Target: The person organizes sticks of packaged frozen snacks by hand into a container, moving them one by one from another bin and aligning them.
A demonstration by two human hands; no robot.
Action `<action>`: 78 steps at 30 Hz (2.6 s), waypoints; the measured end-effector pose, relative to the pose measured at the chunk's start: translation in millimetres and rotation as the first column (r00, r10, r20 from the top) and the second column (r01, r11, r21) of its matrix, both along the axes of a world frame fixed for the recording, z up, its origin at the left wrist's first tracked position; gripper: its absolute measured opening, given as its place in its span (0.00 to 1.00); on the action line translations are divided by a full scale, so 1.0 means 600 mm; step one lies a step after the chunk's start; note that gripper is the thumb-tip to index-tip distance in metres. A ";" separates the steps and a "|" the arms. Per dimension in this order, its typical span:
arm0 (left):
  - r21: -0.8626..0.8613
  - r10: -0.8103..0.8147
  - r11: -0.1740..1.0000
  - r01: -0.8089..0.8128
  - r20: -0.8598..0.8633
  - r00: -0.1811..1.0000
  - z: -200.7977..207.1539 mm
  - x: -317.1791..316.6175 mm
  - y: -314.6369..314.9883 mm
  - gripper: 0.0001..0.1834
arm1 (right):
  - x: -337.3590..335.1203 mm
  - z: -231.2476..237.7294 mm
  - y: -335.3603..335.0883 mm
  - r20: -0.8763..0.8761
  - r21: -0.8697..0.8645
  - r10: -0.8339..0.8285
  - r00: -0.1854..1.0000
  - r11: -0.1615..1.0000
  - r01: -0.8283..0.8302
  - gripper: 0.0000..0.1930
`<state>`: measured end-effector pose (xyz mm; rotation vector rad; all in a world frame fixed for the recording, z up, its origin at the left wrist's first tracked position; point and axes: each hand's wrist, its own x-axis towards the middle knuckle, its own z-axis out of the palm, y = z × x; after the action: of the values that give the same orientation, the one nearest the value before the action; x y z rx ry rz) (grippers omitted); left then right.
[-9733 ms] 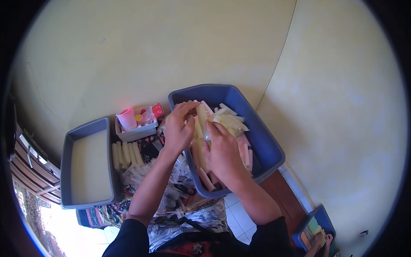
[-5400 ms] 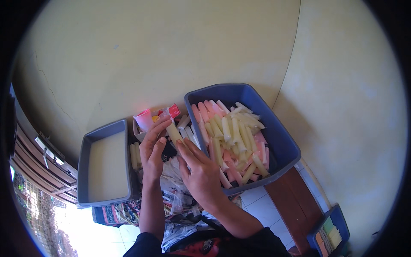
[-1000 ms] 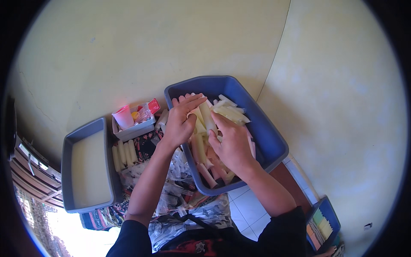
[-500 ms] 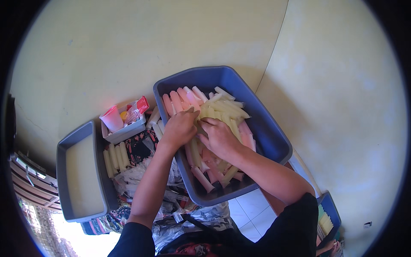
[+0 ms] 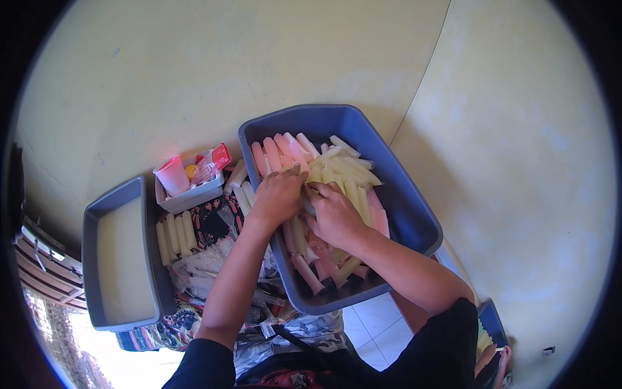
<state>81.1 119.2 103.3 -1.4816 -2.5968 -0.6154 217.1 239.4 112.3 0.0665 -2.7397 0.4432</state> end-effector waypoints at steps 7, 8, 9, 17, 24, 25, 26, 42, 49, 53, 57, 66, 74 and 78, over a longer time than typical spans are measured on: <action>-0.020 0.002 1.000 -0.002 -0.019 1.000 0.008 0.005 0.002 0.19 | 0.007 0.006 -0.001 0.076 0.003 -0.014 0.997 1.000 0.014 0.33; -0.023 0.015 1.000 -0.015 -0.004 1.000 0.009 0.006 0.001 0.19 | 0.008 0.006 -0.002 0.086 0.004 -0.015 0.996 1.000 0.014 0.33; -0.025 0.029 0.999 -0.028 0.010 1.000 0.010 0.006 0.000 0.20 | 0.008 0.006 -0.002 0.084 0.005 -0.013 0.996 1.000 0.012 0.33; 0.580 -0.025 0.813 0.039 -0.032 0.999 0.010 0.021 -0.032 0.23 | 0.046 0.049 -0.011 -0.086 0.015 -0.063 0.994 0.998 0.065 0.38; 0.710 0.038 0.692 -0.129 0.143 0.989 0.035 0.107 -0.216 0.21 | 0.134 0.097 -0.156 -0.249 -0.270 -0.030 0.968 0.962 -0.039 0.36; 0.711 0.074 0.670 -0.213 0.221 0.972 0.037 0.121 -0.249 0.20 | 0.138 0.090 -0.191 -0.279 -0.333 0.029 0.960 0.935 -0.125 0.35; 0.707 0.139 0.671 -0.225 0.178 0.974 0.031 0.127 -0.271 0.19 | 0.140 0.082 -0.219 -0.309 -0.390 0.072 0.948 0.900 -0.196 0.34; 0.528 0.446 0.652 -0.544 0.312 0.839 -0.151 -0.052 -0.404 0.25 | -0.126 -0.128 -0.390 -0.231 -0.454 0.057 0.971 0.877 -0.159 0.27; 0.449 0.399 0.771 -0.451 0.210 0.893 -0.178 -0.110 -0.379 0.30 | -0.197 -0.192 -0.383 -0.135 -0.463 0.082 0.987 0.876 -0.136 0.22; 0.515 0.400 0.747 -0.421 0.157 0.903 -0.202 -0.120 -0.394 0.29 | -0.202 -0.208 -0.401 -0.122 -0.479 0.102 0.987 0.865 -0.149 0.24; 0.532 0.397 0.745 -0.403 0.133 0.908 -0.203 -0.121 -0.385 0.25 | -0.218 -0.216 -0.396 -0.180 -0.492 0.071 0.981 0.857 -0.152 0.24; 0.548 0.346 0.743 -0.384 0.177 0.921 -0.192 -0.108 -0.377 0.21 | -0.205 -0.200 -0.387 -0.203 -0.441 0.026 0.979 0.890 -0.115 0.19; 0.583 0.329 0.727 -0.363 0.169 0.929 -0.195 -0.103 -0.384 0.20 | -0.203 -0.171 -0.386 -0.225 -0.485 -0.039 0.974 0.871 -0.078 0.14; 0.724 0.220 0.626 -0.289 0.192 0.957 -0.139 -0.063 -0.366 0.21 | -0.158 -0.123 -0.378 -0.285 -0.502 -0.091 0.954 0.862 -0.067 0.15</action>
<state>43.1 -100.5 19.7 -0.7978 -2.0728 -1.4929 122.3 12.4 38.7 -0.0201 -2.2431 1.0465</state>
